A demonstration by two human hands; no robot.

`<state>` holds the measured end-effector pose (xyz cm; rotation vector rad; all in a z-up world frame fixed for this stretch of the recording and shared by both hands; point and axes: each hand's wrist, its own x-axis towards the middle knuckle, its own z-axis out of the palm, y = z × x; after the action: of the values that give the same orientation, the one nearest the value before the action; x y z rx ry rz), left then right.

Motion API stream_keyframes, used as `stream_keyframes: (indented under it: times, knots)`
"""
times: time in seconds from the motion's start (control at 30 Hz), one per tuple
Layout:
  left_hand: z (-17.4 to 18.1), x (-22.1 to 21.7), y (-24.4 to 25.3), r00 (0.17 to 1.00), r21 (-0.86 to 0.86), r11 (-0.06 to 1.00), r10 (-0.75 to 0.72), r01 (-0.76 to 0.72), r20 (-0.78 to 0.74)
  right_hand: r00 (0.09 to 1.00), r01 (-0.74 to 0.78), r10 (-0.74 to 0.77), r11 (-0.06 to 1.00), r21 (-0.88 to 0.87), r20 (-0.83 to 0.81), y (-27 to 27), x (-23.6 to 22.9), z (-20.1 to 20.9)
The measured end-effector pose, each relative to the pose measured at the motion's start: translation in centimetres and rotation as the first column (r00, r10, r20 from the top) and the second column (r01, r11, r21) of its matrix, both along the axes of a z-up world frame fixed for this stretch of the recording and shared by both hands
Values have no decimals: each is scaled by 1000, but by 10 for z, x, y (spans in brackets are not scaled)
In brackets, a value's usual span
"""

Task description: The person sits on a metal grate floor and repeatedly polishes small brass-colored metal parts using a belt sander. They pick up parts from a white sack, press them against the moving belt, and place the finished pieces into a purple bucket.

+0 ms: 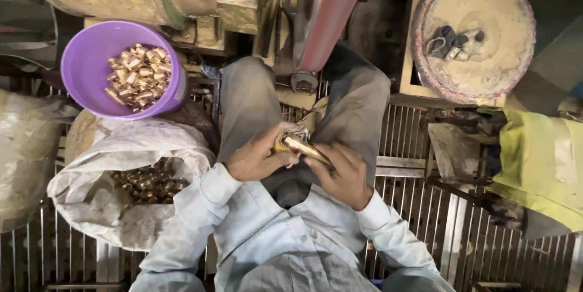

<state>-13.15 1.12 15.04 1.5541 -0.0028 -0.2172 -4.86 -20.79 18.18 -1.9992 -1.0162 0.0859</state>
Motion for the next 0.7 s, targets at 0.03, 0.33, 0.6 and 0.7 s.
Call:
stream_keyframes:
  times: [0.03, 0.33, 0.6, 0.7]
  knots:
    - [3, -4, 2, 999, 22, 1000, 2, -3, 46, 1000, -16, 15, 1000, 26, 25, 0, -2, 1]
    - [15, -39, 7, 983, 144, 989, 4, -31, 185, 971, -159, 130, 978, 135, 200, 10, -14, 19]
    - [-25, -26, 3, 994, 216, 976, -12, -12, 109, 966, -87, 90, 996, -23, 241, -1, 9, 3]
    - [-65, 1, 1, 1000, 169, 986, 1, 4, -29, 972, -21, 45, 994, -107, 229, 2, 32, -24]
